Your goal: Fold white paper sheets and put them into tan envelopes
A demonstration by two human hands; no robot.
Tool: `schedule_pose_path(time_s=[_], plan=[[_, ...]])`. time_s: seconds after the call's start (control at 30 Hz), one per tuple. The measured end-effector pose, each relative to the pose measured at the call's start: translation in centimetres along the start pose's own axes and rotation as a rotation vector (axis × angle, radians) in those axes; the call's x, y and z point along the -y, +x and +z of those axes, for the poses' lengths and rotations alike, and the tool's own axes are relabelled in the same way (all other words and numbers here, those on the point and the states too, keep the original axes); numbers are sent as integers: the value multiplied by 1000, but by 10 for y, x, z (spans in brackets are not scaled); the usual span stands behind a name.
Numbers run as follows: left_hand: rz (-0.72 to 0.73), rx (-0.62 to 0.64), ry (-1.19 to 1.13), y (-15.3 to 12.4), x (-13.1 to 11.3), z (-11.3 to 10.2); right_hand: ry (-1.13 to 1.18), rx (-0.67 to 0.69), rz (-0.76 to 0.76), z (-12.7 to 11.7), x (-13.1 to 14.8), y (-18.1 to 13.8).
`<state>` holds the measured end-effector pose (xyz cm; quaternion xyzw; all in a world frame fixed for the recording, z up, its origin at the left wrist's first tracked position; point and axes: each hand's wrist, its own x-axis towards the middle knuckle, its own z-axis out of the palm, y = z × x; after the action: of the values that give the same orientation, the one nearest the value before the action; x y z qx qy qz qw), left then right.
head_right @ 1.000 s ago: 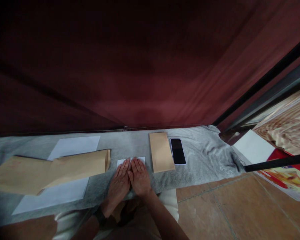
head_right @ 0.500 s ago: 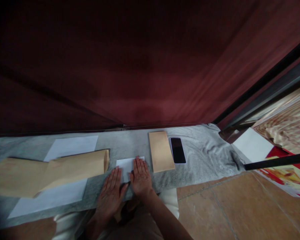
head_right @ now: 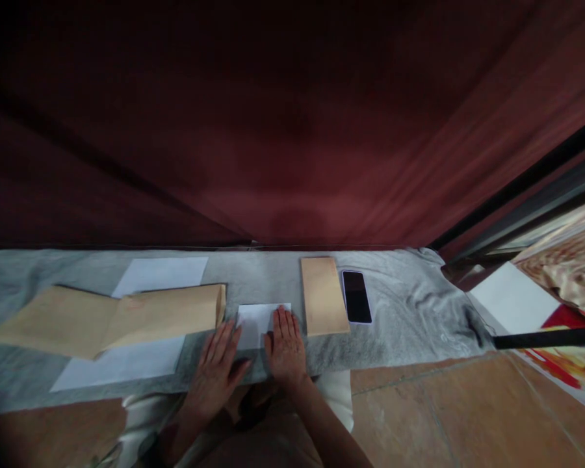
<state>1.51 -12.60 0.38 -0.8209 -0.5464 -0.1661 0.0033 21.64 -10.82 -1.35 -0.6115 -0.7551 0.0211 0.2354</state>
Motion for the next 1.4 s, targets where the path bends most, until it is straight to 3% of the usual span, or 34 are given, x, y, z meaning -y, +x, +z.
schedule_pose_path(time_s=[0.1,0.23,0.33,0.47,0.6,0.9,1.07,1.27,1.4], plan=[[-10,42,46,23,31,-28,-1,0,-10,-2,0,-1],[-63,199,106,58,93,-56,19,1,-27,-4,0,-1],[-72,343,116,74,128,-61,23,1,-22,-4,1,0],[-60,459,103,83,146,-57,8,17,-12,-5,1,0],[-43,501,73,88,146,-62,12,21,-14,-6,2,0],[28,280,10,84,113,-75,82,-11,-26,-4,-2,-1],[106,197,-5,81,86,-73,397,-42,36,-22,8,15],[178,164,17,81,53,-76,901,163,201,-33,34,49],[225,194,38,79,36,-75,1060,329,334,-37,35,58]])
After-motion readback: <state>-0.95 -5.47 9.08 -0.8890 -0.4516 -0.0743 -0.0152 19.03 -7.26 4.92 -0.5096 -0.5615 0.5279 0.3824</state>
